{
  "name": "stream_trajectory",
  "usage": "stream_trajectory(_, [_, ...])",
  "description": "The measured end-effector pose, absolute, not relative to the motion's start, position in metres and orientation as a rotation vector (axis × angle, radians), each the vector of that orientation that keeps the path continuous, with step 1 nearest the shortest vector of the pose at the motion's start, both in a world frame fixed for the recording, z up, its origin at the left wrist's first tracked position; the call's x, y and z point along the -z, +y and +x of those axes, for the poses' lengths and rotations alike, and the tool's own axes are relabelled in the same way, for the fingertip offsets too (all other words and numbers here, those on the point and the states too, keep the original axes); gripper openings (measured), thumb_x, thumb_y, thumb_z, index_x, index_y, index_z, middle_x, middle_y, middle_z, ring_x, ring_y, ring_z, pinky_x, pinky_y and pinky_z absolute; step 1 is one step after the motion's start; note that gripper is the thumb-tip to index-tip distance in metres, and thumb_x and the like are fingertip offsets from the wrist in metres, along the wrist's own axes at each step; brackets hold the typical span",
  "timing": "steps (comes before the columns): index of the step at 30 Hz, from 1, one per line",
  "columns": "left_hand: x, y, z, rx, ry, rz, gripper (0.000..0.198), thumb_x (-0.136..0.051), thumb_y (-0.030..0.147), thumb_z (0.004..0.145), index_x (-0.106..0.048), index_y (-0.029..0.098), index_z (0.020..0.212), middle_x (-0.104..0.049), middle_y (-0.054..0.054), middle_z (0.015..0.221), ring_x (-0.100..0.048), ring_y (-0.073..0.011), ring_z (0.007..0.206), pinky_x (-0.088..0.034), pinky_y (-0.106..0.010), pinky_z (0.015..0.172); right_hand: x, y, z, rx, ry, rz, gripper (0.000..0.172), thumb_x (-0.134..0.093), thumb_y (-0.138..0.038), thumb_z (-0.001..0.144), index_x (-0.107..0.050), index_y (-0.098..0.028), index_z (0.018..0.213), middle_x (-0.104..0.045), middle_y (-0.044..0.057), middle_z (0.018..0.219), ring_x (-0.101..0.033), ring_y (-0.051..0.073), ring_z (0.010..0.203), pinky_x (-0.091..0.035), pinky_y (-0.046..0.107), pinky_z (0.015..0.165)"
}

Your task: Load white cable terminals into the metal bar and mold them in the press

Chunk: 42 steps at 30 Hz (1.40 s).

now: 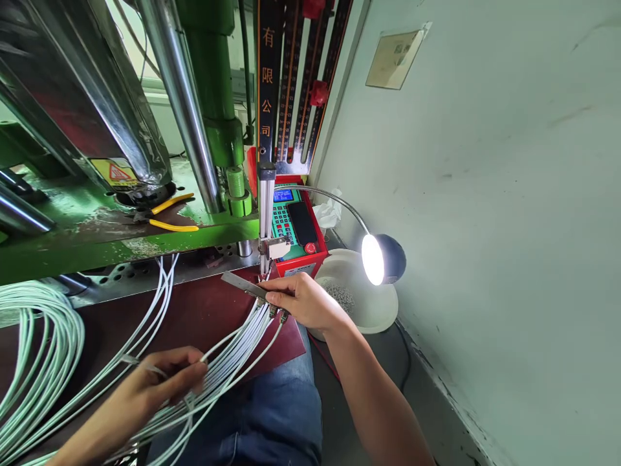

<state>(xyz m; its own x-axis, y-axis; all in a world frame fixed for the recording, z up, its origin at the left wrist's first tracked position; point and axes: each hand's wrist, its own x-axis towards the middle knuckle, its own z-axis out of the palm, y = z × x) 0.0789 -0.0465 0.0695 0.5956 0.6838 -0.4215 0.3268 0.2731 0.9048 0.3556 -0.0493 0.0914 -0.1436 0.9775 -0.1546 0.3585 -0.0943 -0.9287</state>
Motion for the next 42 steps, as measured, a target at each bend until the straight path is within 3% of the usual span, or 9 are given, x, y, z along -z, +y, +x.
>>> stream_trajectory(6, [-0.072,-0.056,0.083,-0.131,0.834,1.373,0.037,-0.060,0.049,0.081,-0.066,0.019,0.060,-0.061,-0.003,0.056,-0.045,-0.0143,0.056,-0.031,-0.026,0.056,-0.088,-0.046,0.348,-1.223,-1.566,-1.514,0.040,-0.059,-0.033,0.085,-0.070,-0.012,0.117,-0.068,0.004,0.080,-0.055,0.013,0.066,-0.045,0.027,0.063])
stream_trajectory(12, [-0.054,-0.062,0.095,-0.144,0.820,1.225,0.036,-0.065,0.053,0.076,-0.065,0.017,0.074,-0.060,0.000,0.061,-0.035,-0.0104,0.052,-0.023,-0.025,0.051,-0.085,-0.046,0.342,-1.132,-1.664,-1.586,0.037,-0.055,-0.027,0.087,-0.069,-0.016,0.120,-0.065,0.002,0.080,-0.050,0.011,0.063,-0.042,0.024,0.059])
stream_trajectory(19, [-0.057,-0.054,0.084,-0.160,0.925,1.197,0.043,-0.066,0.058,0.072,-0.060,0.017,0.063,-0.054,0.003,0.055,-0.033,-0.0092,0.051,-0.022,-0.025,0.051,-0.089,-0.050,0.350,-1.227,-1.734,-1.579,0.036,-0.055,-0.027,0.087,-0.069,-0.017,0.119,-0.065,0.002,0.077,-0.053,0.013,0.064,-0.044,0.024,0.058])
stream_trajectory(32, [-0.049,-0.055,0.082,-0.117,0.955,1.117,0.036,-0.072,0.051,0.068,-0.065,0.015,0.066,-0.064,-0.001,0.060,-0.046,-0.0101,0.050,-0.032,-0.024,0.050,-0.088,-0.055,0.353,-1.234,-1.807,-1.597,0.037,-0.055,-0.026,0.086,-0.068,-0.018,0.120,-0.064,0.001,0.076,-0.048,0.011,0.059,-0.039,0.022,0.053])
stream_trajectory(38, [-0.034,-0.059,0.086,-0.527,0.973,0.944,0.037,-0.076,0.048,0.067,-0.067,0.016,0.083,-0.069,-0.003,0.070,-0.059,-0.0159,0.068,-0.045,-0.027,0.069,-0.082,-0.055,0.349,-1.371,-1.572,-1.579,0.043,-0.066,-0.034,0.080,-0.067,-0.015,0.119,-0.065,0.002,0.082,-0.053,0.013,0.067,-0.043,0.024,0.061])
stream_trajectory(42, [-0.036,-0.059,0.093,-0.799,1.020,0.880,0.041,-0.064,0.052,0.078,-0.065,0.015,0.094,-0.072,-0.007,0.077,-0.064,-0.0202,0.077,-0.048,-0.032,0.080,-0.071,-0.055,0.341,-1.404,-1.539,-1.524,0.035,-0.068,-0.028,0.077,-0.070,-0.014,0.109,-0.062,0.000,0.081,-0.050,0.012,0.069,-0.041,0.024,0.062])
